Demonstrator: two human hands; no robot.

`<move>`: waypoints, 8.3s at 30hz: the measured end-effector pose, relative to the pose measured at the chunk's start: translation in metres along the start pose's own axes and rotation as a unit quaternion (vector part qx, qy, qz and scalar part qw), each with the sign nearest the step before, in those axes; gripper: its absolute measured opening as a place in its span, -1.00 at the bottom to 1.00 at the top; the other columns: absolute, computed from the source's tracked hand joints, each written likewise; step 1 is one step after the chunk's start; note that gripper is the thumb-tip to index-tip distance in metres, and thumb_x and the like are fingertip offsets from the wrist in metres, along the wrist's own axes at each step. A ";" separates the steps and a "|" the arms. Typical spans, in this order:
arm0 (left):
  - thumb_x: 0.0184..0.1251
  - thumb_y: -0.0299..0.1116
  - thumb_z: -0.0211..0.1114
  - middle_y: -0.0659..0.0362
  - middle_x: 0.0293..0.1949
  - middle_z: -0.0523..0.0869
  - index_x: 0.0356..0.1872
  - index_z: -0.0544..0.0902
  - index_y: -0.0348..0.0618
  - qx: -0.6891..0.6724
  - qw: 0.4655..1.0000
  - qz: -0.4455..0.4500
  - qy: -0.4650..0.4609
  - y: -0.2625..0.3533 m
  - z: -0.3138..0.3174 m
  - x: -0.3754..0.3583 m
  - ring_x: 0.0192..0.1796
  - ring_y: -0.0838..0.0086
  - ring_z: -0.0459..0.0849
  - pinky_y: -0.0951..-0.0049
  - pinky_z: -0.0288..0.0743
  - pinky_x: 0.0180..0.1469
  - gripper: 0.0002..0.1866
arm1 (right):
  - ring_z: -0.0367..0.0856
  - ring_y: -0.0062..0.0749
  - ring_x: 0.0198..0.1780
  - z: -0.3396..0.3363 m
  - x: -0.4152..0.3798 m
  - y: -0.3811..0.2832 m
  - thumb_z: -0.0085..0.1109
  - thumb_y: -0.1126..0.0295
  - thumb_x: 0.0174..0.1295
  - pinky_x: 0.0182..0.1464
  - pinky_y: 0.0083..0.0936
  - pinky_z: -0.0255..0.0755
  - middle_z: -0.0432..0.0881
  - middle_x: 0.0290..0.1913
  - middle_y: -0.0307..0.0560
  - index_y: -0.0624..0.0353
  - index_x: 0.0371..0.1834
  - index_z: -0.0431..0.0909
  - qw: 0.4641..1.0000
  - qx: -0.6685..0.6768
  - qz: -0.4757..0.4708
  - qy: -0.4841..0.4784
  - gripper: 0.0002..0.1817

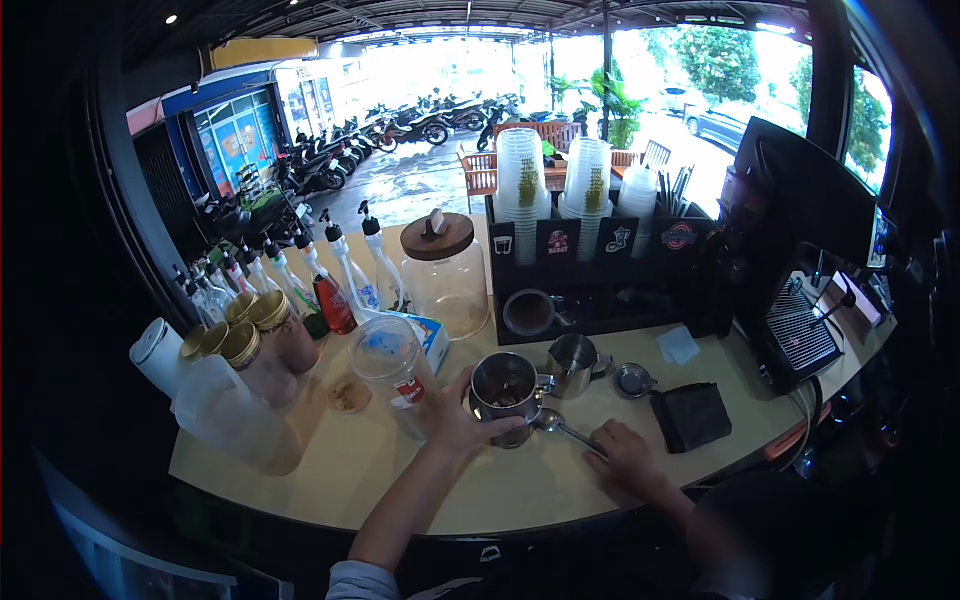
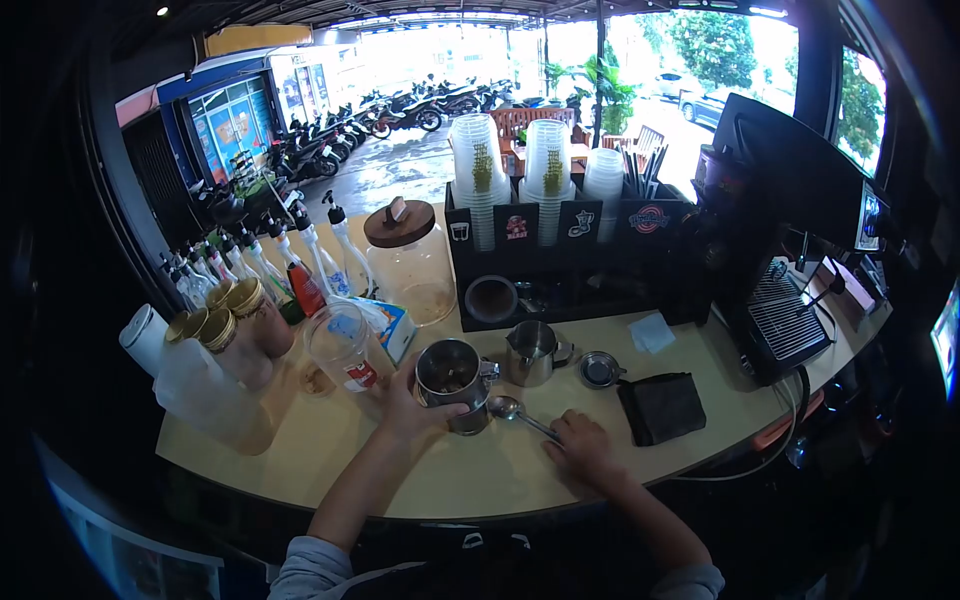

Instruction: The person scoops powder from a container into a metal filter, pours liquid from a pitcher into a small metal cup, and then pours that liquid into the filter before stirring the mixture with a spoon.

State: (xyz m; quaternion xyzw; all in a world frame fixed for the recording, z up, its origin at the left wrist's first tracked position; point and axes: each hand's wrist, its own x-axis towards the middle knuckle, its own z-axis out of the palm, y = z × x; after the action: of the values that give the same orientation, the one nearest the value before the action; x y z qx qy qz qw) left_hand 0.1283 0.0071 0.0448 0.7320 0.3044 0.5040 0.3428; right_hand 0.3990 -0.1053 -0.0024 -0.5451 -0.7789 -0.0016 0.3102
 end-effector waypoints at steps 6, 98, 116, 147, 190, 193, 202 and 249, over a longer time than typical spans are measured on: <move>-0.29 -0.13 0.69 0.11 -0.04 0.70 0.13 0.52 -0.21 -0.014 1.000 0.005 -0.009 0.003 0.000 0.001 0.05 0.39 0.68 0.34 0.49 0.21 -0.15 | 0.63 -0.09 -0.32 0.001 -0.014 0.020 0.18 0.47 0.10 -0.39 -0.23 0.48 0.54 -0.35 0.04 0.19 -0.30 0.45 0.993 -0.097 0.048 -0.036 -0.86; -0.31 -0.17 0.64 0.12 0.11 0.62 0.22 0.44 -0.03 0.133 0.989 0.049 -0.048 0.049 -0.019 0.025 0.23 0.18 0.52 0.17 0.29 0.34 -0.10 | 0.58 -0.43 -0.35 -0.087 0.121 -0.079 0.39 0.49 -0.08 -0.45 -0.50 0.53 0.52 -0.30 -0.21 0.23 0.03 0.49 0.923 -0.004 -0.375 0.082 -0.48; -0.34 -0.26 0.64 0.22 0.23 0.56 0.25 0.44 0.07 0.039 0.988 0.086 -0.119 0.052 -0.025 0.041 0.29 0.24 0.48 0.20 0.19 0.37 -0.08 | 0.66 -0.35 -0.30 -0.092 0.120 -0.073 0.30 0.55 0.16 -0.28 -0.50 0.53 0.63 -0.25 -0.08 0.23 0.04 0.55 0.944 0.227 -0.241 0.012 -0.65; -0.28 -0.25 0.61 0.13 0.23 0.53 0.22 0.42 0.02 0.153 0.968 0.129 -0.151 0.053 -0.032 0.045 0.32 0.21 0.44 0.17 0.19 0.39 -0.14 | 0.45 -0.73 -0.36 -0.104 0.161 -0.061 -0.07 0.37 0.44 -0.26 -0.69 0.34 0.52 -0.43 -0.31 0.24 -0.17 0.55 0.884 0.454 0.016 -0.110 -0.80; -0.24 -0.27 0.60 0.16 0.25 0.45 0.27 0.36 0.06 0.158 0.963 0.163 -0.144 0.056 -0.030 0.041 0.35 0.20 0.39 0.15 0.16 0.34 -0.10 | 0.55 -0.64 -0.41 -0.106 0.170 -0.090 -0.10 0.43 0.44 -0.34 -0.62 0.43 0.56 -0.42 -0.19 0.31 -0.22 0.48 0.909 0.409 -0.052 -0.065 -0.82; -0.24 -0.28 0.60 0.16 0.25 0.45 0.27 0.36 0.06 0.151 0.967 0.155 -0.136 0.057 -0.032 0.041 0.35 0.21 0.39 0.15 0.16 0.35 -0.10 | 0.53 -0.66 -0.45 -0.102 0.164 -0.095 -0.11 0.41 0.45 -0.39 -0.65 0.40 0.55 -0.48 -0.23 0.28 -0.22 0.48 0.898 0.426 -0.103 -0.034 -0.81; -0.26 -0.31 0.60 0.17 0.25 0.46 0.27 0.36 0.06 0.134 0.972 0.144 -0.129 0.060 -0.035 0.039 0.36 0.22 0.38 0.17 0.15 0.36 -0.10 | 0.47 -0.72 -0.52 -0.098 0.161 -0.085 -0.10 0.40 0.45 -0.46 -0.66 0.33 0.55 -0.53 -0.26 0.23 -0.25 0.48 0.912 0.399 -0.053 -0.073 -0.82; -0.24 -0.26 0.61 0.17 0.29 0.47 0.30 0.34 0.12 0.158 0.965 0.135 -0.158 0.070 -0.035 0.039 0.37 0.16 0.38 0.07 -0.02 0.48 -0.07 | 0.51 -0.70 -0.45 -0.114 0.173 -0.095 -0.08 0.43 0.45 -0.38 -0.63 0.42 0.56 -0.53 -0.21 0.34 -0.24 0.50 0.916 0.386 -0.046 -0.098 -0.80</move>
State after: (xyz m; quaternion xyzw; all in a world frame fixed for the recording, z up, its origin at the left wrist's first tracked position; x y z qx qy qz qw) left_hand 0.1143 0.0047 0.1308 0.8816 0.2204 0.3691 0.1948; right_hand 0.3366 -0.0361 0.2051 -0.3439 -0.7693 0.3385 0.4187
